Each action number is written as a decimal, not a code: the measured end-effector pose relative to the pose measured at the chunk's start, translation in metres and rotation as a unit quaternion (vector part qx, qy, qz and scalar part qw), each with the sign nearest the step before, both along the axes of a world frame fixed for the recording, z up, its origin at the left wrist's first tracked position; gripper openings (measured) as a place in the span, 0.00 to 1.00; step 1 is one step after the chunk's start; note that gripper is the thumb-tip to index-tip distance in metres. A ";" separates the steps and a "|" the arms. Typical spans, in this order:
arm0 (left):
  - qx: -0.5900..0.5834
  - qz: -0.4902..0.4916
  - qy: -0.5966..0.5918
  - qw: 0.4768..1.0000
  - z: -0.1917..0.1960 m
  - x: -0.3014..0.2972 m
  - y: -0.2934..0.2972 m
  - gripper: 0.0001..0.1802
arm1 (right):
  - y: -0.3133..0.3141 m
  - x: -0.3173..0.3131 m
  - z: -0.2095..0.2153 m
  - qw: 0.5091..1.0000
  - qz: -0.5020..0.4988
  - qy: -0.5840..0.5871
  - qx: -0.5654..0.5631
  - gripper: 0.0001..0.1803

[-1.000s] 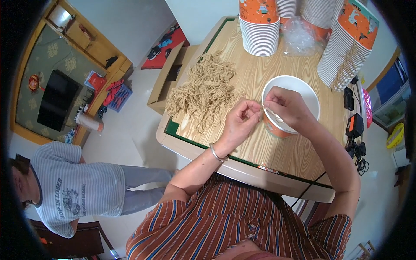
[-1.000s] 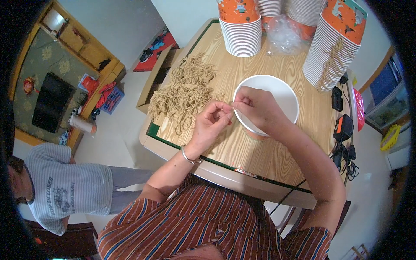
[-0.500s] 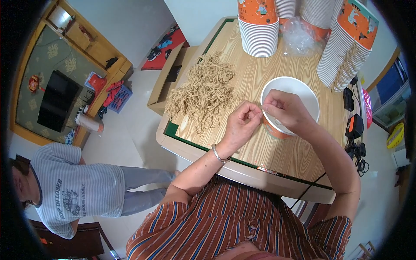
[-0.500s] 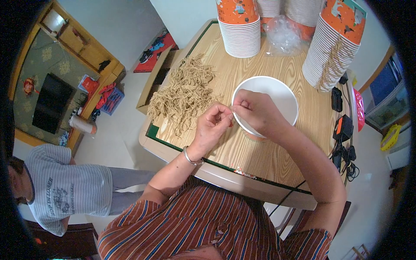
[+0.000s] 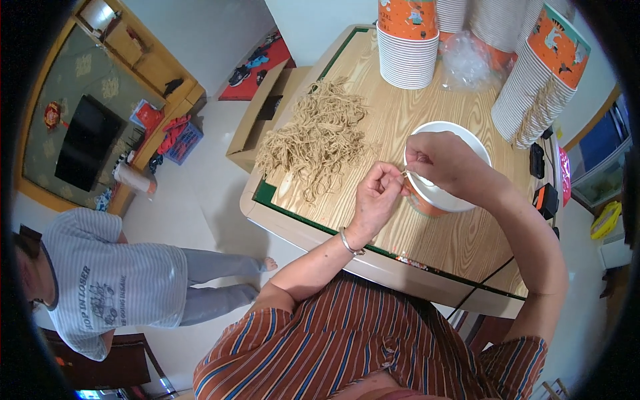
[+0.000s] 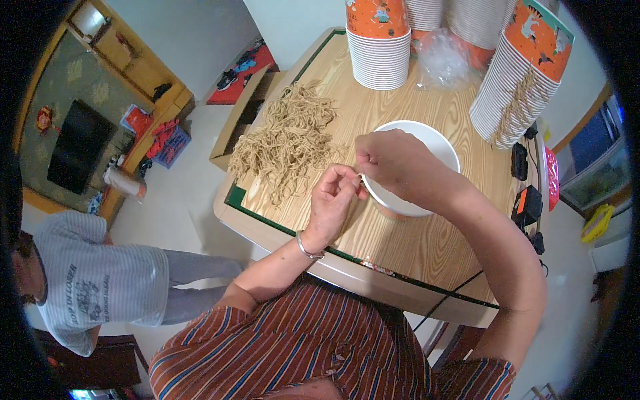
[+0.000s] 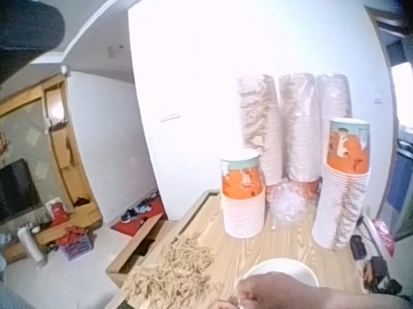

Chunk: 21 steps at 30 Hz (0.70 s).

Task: Assembling decorative paper buckets by attaching white strings to the pre-punched holes.

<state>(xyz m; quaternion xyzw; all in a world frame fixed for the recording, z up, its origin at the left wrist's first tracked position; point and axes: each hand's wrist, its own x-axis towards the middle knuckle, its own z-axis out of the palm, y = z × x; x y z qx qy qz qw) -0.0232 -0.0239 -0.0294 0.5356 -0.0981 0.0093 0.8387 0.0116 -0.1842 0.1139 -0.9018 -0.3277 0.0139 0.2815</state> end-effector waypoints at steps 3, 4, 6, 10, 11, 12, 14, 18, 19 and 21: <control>-0.049 -0.016 -0.015 0.999 -0.009 0.000 -0.004 0.03 | 0.007 -0.001 0.001 1.000 0.024 -0.012 0.001 0.09; -0.039 -0.008 -0.035 0.999 -0.011 0.000 -0.007 0.05 | 0.009 -0.001 0.002 0.999 0.034 -0.024 -0.027 0.09; -0.030 0.000 -0.080 0.996 -0.012 0.000 -0.011 0.09 | 0.011 -0.001 0.000 0.997 0.046 -0.036 -0.057 0.09; 0.018 0.026 -0.084 0.996 -0.012 0.000 -0.007 0.04 | 0.009 0.000 -0.010 0.996 0.030 -0.079 -0.035 0.08; 0.057 0.034 -0.090 0.994 -0.016 0.001 -0.005 0.04 | 0.009 -0.001 -0.010 0.998 0.017 -0.055 0.003 0.08; 0.097 0.042 -0.095 0.990 -0.016 0.002 -0.003 0.04 | 0.010 -0.001 -0.009 0.998 0.018 -0.056 0.003 0.08; 0.106 0.042 -0.079 0.990 -0.015 0.001 -0.001 0.05 | 0.010 -0.002 -0.006 0.999 -0.028 0.029 0.030 0.08; 0.128 0.039 -0.060 0.989 0.004 -0.007 -0.001 0.06 | 0.005 -0.001 -0.009 0.999 -0.019 0.019 0.042 0.08; 0.129 0.039 -0.060 0.989 0.007 -0.008 0.000 0.06 | 0.005 -0.002 -0.009 0.998 -0.017 0.031 0.050 0.08; 0.174 0.047 -0.095 0.979 0.011 -0.008 0.000 0.06 | 0.005 -0.003 -0.009 0.997 -0.016 0.044 0.058 0.07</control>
